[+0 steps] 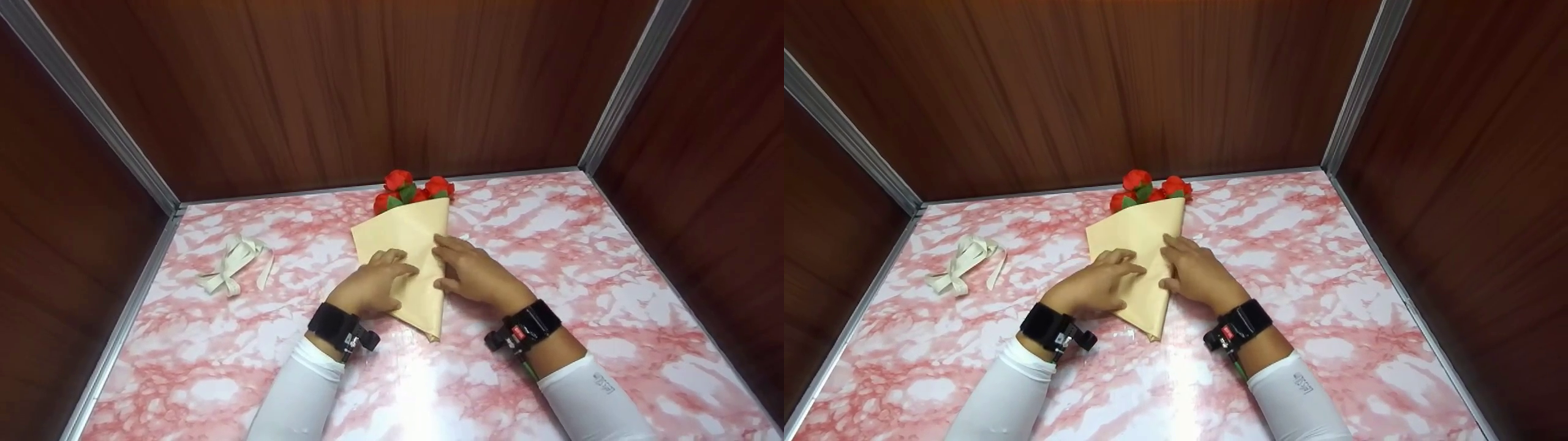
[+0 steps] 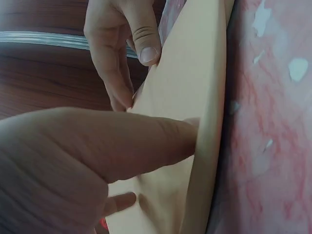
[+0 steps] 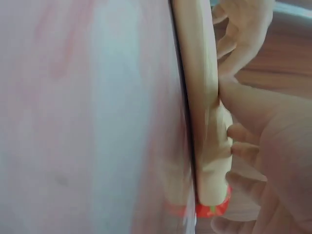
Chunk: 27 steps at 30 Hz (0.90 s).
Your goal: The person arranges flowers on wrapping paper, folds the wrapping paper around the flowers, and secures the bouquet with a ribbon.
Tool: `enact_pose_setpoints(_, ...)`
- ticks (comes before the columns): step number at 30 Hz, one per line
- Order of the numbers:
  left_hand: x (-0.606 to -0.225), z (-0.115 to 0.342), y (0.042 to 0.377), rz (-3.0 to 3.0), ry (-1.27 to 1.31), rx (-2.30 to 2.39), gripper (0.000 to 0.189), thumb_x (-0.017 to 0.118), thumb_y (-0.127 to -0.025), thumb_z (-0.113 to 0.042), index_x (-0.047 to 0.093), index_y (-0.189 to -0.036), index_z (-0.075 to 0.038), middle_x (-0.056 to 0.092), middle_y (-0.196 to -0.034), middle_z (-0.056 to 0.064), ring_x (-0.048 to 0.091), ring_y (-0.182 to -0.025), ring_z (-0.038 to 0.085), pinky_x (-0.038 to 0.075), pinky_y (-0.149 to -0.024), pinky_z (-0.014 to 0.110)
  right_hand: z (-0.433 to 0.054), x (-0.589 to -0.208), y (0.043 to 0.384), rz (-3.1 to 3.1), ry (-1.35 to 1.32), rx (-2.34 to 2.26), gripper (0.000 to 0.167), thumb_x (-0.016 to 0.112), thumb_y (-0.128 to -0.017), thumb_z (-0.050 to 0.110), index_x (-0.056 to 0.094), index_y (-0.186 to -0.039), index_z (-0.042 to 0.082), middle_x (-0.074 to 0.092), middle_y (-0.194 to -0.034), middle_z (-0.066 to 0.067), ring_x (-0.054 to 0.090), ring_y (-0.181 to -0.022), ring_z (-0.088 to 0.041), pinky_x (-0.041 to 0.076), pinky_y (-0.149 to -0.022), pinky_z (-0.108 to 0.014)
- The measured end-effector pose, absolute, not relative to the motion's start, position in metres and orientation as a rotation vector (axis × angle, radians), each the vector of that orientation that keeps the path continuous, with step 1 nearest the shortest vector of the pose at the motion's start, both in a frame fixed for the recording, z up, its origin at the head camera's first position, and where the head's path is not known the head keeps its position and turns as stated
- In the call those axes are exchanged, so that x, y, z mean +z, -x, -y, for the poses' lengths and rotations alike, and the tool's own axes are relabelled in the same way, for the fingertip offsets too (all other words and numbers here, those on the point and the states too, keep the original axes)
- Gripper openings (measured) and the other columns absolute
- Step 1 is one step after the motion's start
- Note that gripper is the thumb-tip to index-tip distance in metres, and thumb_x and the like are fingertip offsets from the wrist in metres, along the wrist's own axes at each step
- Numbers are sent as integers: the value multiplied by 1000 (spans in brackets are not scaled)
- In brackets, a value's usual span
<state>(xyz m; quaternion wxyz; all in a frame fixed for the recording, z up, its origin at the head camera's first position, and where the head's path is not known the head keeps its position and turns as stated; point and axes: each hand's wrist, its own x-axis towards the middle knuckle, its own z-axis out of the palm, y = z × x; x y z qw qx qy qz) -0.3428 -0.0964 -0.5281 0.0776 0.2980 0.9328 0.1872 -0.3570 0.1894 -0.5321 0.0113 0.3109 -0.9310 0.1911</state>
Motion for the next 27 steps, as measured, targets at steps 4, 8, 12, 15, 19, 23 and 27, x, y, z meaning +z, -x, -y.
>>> enact_pose_setpoints(4, -525, 94, 340, -2774, -916, 498, 69, 81, -88, -6, 70, -154, -20, 46, -181, 3, 38, -171, 28, 40, -136, 56, -194, -530, 357, 2996, -958, 606, 83, 83, -105, 41, 49, -170, 3, 34, -187, -12, 35, -172, -37, 35, -138, -58)
enact_pose_setpoints(8, -524, 91, 339, -2724, -876, 527, 62, 72, -91, 0, 72, -152, -14, 50, -179, 0, 41, -170, 23, 40, -136, 45, -196, -529, 355, 3094, -951, 583, 79, 78, -108, 43, 49, -172, 7, 36, -186, -9, 35, -173, -36, 37, -137, -58)
enact_pose_setpoints(12, -527, 87, 339, -2729, -875, 546, 61, 75, -96, -17, 67, -156, -13, 53, -175, 4, 47, -165, 25, 44, -133, 43, -196, -529, 354, 3133, -917, 560, 77, 76, -108, 45, 50, -171, 9, 39, -185, -9, 39, -170, -37, 40, -135, -59)
enact_pose_setpoints(15, -529, 84, 339, -2751, -914, 534, 74, 83, -92, -32, 62, -161, -16, 50, -176, 8, 45, -166, 28, 45, -133, 49, -197, -529, 354, 3145, -897, 546, 77, 76, -108, 47, 50, -171, 11, 40, -184, -9, 42, -168, -37, 43, -133, -60)
enact_pose_setpoints(19, -529, 83, 338, -2740, -924, 514, 80, 82, -90, -35, 59, -165, -22, 42, -183, 6, 31, -175, 30, 39, -136, 58, -197, -529, 355, 3157, -895, 526, 78, 75, -108, 48, 50, -171, 10, 42, -184, -8, 42, -168, -38, 43, -132, -60)
enact_pose_setpoints(23, -529, 84, 337, -2722, -889, 497, 78, 82, -90, -35, 60, -164, -24, 40, -185, 4, 28, -176, 29, 35, -139, 56, -199, -528, 358, 3172, -892, 556, 78, 76, -108, 47, 51, -170, 9, 44, -182, -11, 42, -167, -39, 42, -134, -59)
enact_pose_setpoints(27, -531, 83, 335, -2718, -875, 508, 76, 84, -90, -33, 62, -163, -24, 41, -184, 3, 30, -175, 28, 35, -138, 58, -203, -525, 362, 3187, -885, 605, 81, 77, -107, 44, 46, -173, 8, 41, -183, -15, 40, -169, -42, 37, -137, -59)
